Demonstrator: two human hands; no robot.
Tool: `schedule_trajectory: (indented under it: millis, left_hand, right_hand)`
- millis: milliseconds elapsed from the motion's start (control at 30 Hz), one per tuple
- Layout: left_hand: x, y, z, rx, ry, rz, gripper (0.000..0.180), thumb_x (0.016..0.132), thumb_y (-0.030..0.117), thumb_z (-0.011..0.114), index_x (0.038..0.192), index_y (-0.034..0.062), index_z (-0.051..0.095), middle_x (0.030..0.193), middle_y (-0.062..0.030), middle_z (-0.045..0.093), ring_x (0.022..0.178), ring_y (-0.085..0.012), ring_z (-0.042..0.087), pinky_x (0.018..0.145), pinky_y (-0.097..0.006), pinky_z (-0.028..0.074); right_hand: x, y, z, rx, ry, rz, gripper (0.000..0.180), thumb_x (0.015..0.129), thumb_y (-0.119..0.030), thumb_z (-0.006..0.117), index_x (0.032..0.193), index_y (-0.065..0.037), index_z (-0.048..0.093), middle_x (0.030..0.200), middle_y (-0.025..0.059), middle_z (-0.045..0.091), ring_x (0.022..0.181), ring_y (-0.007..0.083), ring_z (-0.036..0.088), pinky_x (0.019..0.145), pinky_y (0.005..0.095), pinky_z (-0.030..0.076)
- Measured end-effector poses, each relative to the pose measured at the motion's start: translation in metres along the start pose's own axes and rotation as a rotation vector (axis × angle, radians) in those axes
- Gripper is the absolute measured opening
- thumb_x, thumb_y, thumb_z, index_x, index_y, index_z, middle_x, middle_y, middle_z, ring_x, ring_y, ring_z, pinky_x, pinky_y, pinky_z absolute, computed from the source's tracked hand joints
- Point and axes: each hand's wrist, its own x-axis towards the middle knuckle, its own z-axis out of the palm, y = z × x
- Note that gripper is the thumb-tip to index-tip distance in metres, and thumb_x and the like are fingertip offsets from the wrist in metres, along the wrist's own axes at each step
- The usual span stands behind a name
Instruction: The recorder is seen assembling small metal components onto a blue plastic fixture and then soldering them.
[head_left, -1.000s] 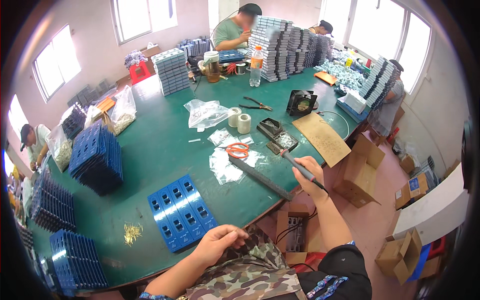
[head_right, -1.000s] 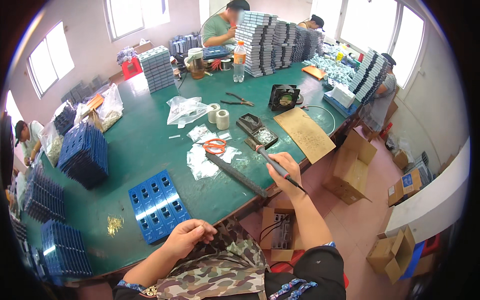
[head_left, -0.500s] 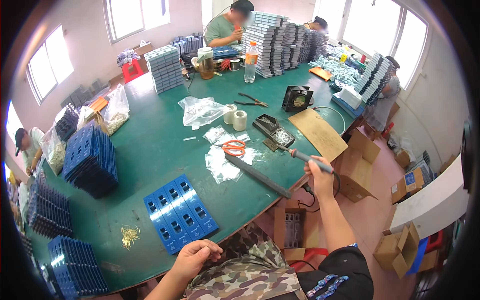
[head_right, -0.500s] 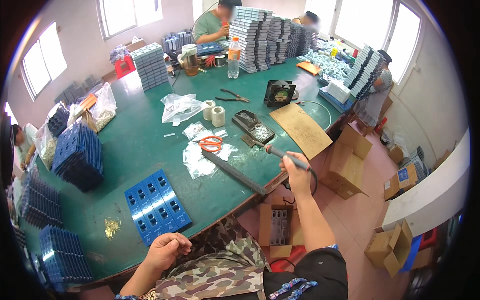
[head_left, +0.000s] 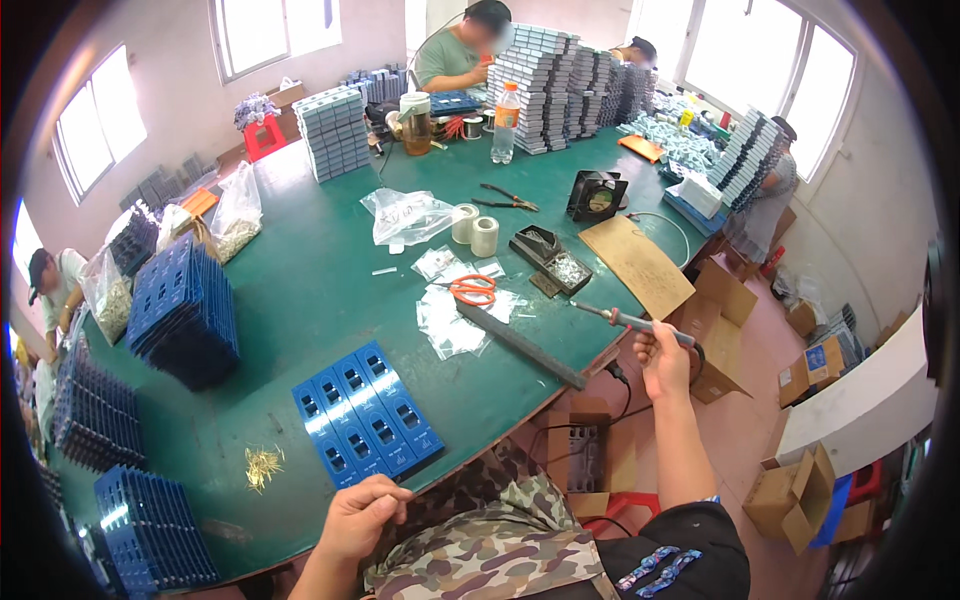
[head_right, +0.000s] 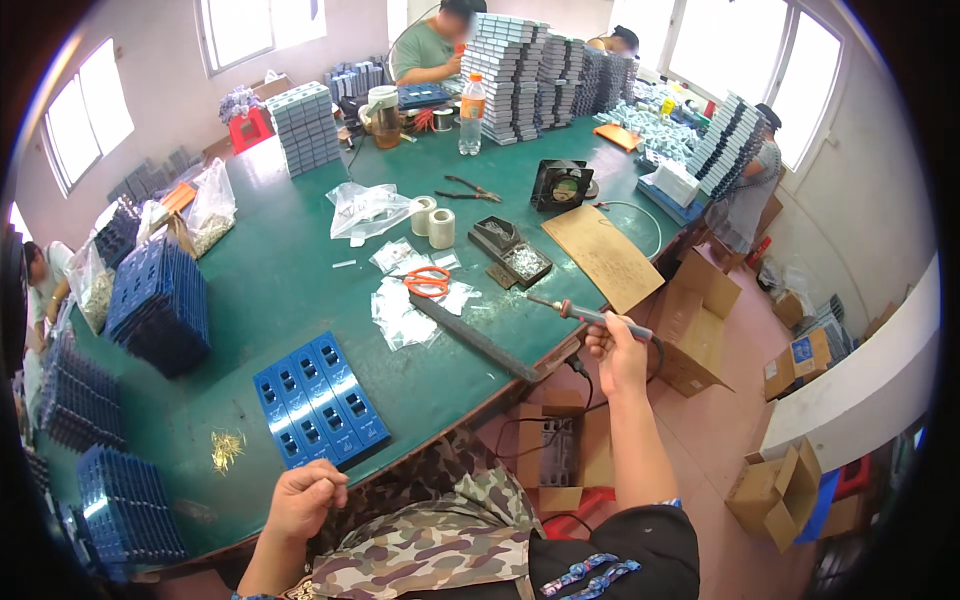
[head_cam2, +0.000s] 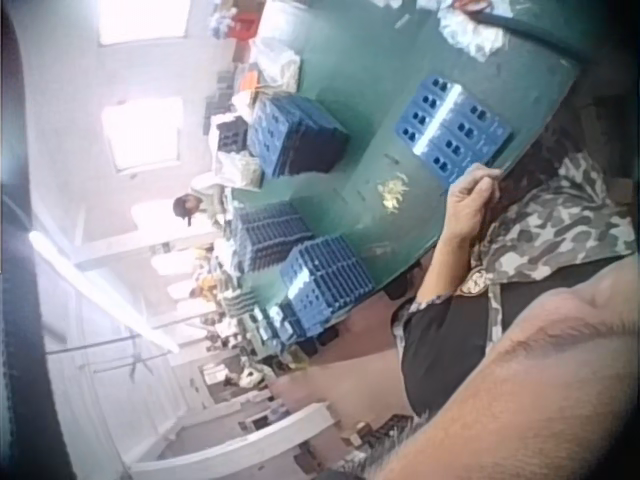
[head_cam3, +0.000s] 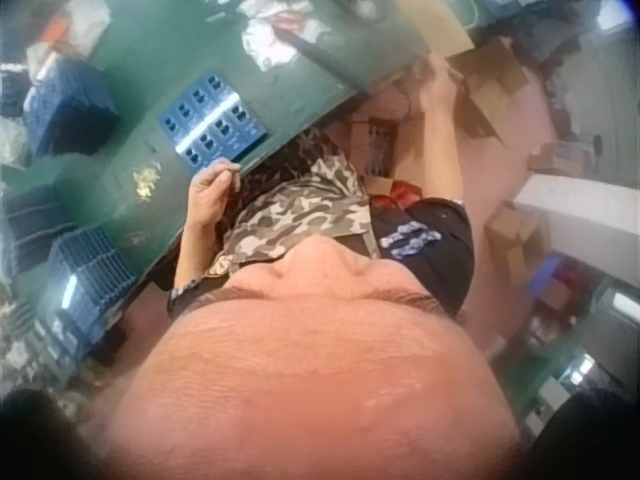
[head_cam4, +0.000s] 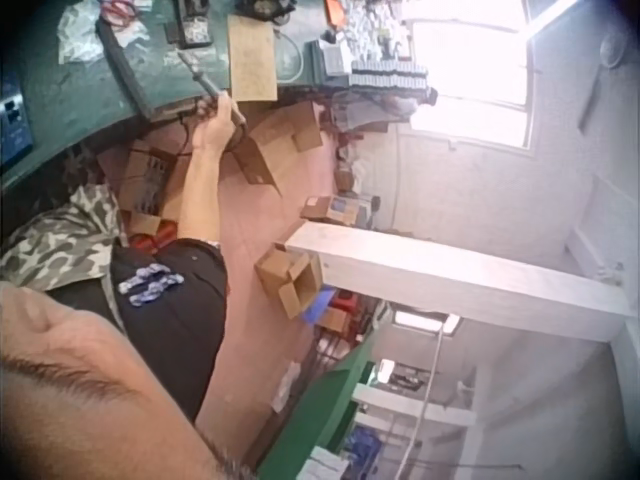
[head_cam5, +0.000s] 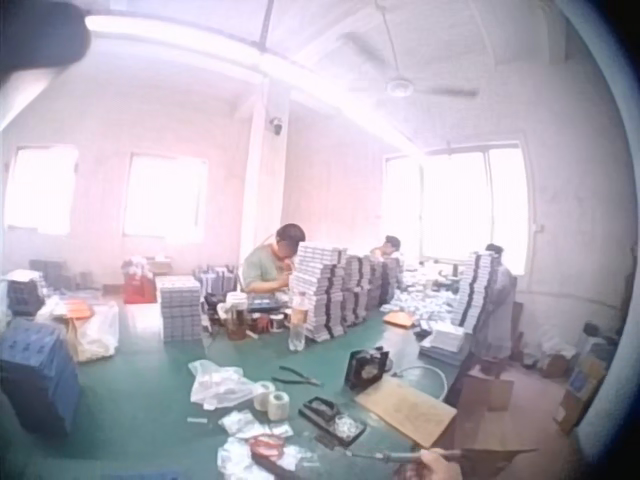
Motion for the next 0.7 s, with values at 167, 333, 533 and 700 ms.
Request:
schedule_trajectory:
  millis: [167, 333, 533, 700]
  left_hand:
    - [-0.001, 0.012, -0.008, 0.003, 0.148, -0.006, 0.024, 0.093, 0.006, 0.056, 0.114, -0.0053, 0.061, 0.079, -0.0081, 0.06, 0.068, -0.0162, 0.058, 0.061, -0.027, 0.047]
    - [0.009, 0.037, -0.009, 0.242, 0.309, -0.078, 0.019, 0.092, 0.008, 0.056, 0.109, -0.0007, 0.062, 0.077, -0.0047, 0.06, 0.062, -0.0086, 0.051, 0.056, -0.021, 0.042]
    - [0.025, 0.04, -0.019, 0.419, 0.357, -0.044, 0.012, 0.093, 0.01, 0.06, 0.1, 0.002, 0.064, 0.081, 0.0011, 0.058, 0.07, -0.0057, 0.051, 0.062, -0.021, 0.043]
    - [0.04, 0.03, -0.019, 0.639, 0.37, 0.025, 0.014, 0.091, 0.008, 0.06, 0.103, 0.0023, 0.064, 0.087, -0.0014, 0.058, 0.075, -0.0119, 0.054, 0.068, -0.028, 0.046]
  right_hand:
    - [-0.048, -0.01, 0.001, 0.219, -0.204, 0.064, 0.013, 0.089, -0.019, 0.059, 0.094, -0.008, 0.06, 0.078, 0.0055, 0.063, 0.064, 0.0145, 0.057, 0.059, 0.0258, 0.045]
    - [-0.075, -0.005, 0.034, 0.286, -0.318, 0.193, 0.018, 0.086, -0.013, 0.062, 0.102, -0.006, 0.058, 0.083, 0.007, 0.061, 0.069, 0.015, 0.057, 0.059, 0.0251, 0.044]
    - [-0.073, 0.033, 0.056, 0.303, -0.535, 0.053, 0.022, 0.084, -0.008, 0.063, 0.103, -0.005, 0.053, 0.083, 0.0079, 0.061, 0.067, 0.0155, 0.057, 0.059, 0.0247, 0.045]
    - [-0.075, 0.041, 0.083, 0.288, -0.525, 0.108, 0.025, 0.085, -0.008, 0.063, 0.106, -0.003, 0.052, 0.087, 0.0113, 0.064, 0.071, 0.0165, 0.061, 0.061, 0.0262, 0.048]
